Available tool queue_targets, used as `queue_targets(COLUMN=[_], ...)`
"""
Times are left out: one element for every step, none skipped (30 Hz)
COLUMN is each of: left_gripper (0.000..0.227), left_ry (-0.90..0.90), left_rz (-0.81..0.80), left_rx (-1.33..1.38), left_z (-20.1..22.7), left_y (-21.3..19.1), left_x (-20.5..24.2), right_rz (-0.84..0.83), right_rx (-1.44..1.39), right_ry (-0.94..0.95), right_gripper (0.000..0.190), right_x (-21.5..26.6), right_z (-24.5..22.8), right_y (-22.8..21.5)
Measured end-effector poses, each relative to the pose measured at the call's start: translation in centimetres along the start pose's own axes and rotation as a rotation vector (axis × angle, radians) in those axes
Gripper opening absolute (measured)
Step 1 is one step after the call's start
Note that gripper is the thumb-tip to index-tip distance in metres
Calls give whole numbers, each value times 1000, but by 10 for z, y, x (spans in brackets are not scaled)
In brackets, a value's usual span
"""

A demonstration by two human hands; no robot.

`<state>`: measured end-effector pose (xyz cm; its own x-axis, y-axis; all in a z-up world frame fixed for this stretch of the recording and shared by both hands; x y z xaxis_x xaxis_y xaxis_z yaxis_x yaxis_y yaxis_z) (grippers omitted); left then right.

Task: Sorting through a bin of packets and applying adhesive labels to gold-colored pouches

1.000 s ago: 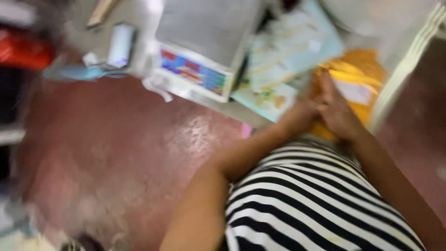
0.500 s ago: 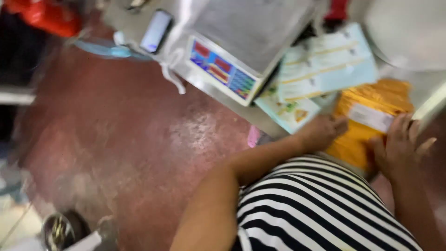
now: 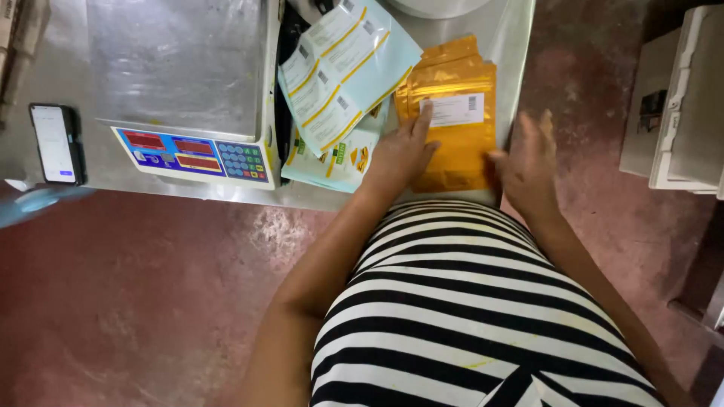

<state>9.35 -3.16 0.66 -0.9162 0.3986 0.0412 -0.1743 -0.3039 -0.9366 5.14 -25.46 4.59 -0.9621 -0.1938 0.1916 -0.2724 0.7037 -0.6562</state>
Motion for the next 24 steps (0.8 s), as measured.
queue_targets(left_gripper=[83, 105, 105, 102, 100, 100, 99, 98, 98, 100, 101, 101, 101, 103, 103, 106, 110, 110, 106, 102, 102, 97, 92, 92], left_ry=[-6, -11, -9, -4, 1, -10, 1, -2, -27, -35, -44, -79, -40, 11, -12, -25, -35, -57, -73, -93, -118, -113, -107, -118], left_rz=[14, 32, 32, 7, -18, -12, -30, -44, -36, -127, -215, -205, -167, -132, -124, -73, -19, -2, -11, -22, -7, -10, -13, -5], left_rx=[-119, -240, -244, -241, -237, -246, -216, -190, -202, -141, -77, -90, 47, 185, 173, 306, 437, 429, 440, 450, 442, 401, 360, 357], left_z=[-1, -3, -1, -1, -1, -1, 0, -4, -3, -5, -8, -14, -16, -15, -16, -18, -21, -22, -23, -24, -28, -27, -26, -28], left_y=[11, 22, 21, 22, 22, 22, 24, 25, 25, 35, 44, 41, 35, 33, 29, 21, 14, 15, 19, 22, 26, 32, 38, 39], left_x=[-1, -4, -3, -6, -8, -9, -9, -8, -8, -10, -12, -11, -11, -10, -5, -4, -3, -3, -4, -2, -2, -4, -7, -6], right_rz=[6, 14, 17, -48, -112, -114, -162, -216, -224, -178, -129, -141, -200, -258, -269, -262, -254, -266, -140, -17, -30, -22, -14, -20], right_rx=[101, 202, 198, 263, 329, 327, 396, 464, 460, 515, 568, 562, 464, 366, 362, 366, 369, 372, 415, 446, 441, 381, 321, 320], right_ry=[-30, -62, -63, -85, -107, -121, -120, -133, -161, -58, 44, 7, 130, 264, 240, 199, 158, 131, -30, -192, -219, -233, -247, -259], right_gripper=[77, 89, 89, 87, 86, 86, 84, 82, 82, 89, 97, 97, 96, 95, 95, 93, 91, 91, 75, 60, 60, 46, 31, 31], right_x=[-4, -10, -13, -20, -27, -31, -36, -44, -44, -50, -55, -57, -60, -56, -54, -54, -54, -54, -54, -48, -48, -45, -43, -41], right_z=[-19, -39, -42, -48, -54, -50, -47, -45, -42, -29, -17, -38, -40, -38, -37, -37, -38, -27, -32, -38, -51, -60, -68, -57], right_y=[1, 1, 4, 13, 24, 27, 37, 49, 49, 43, 37, 30, 22, 15, 19, 18, 18, 20, 13, 9, 4, -5, -14, -8])
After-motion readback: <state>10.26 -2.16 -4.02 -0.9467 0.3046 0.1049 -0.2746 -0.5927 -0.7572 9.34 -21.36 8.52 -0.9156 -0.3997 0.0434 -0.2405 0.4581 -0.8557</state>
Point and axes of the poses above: each hand's wrist, its own x-axis away from the middle knuckle, its own y-axis out of the palm, z = x × y, the point moved 10 cm from there along -x, towards the middle knuckle, and after that the axes turned 15 degrees about -z, right-handed, at the moved point
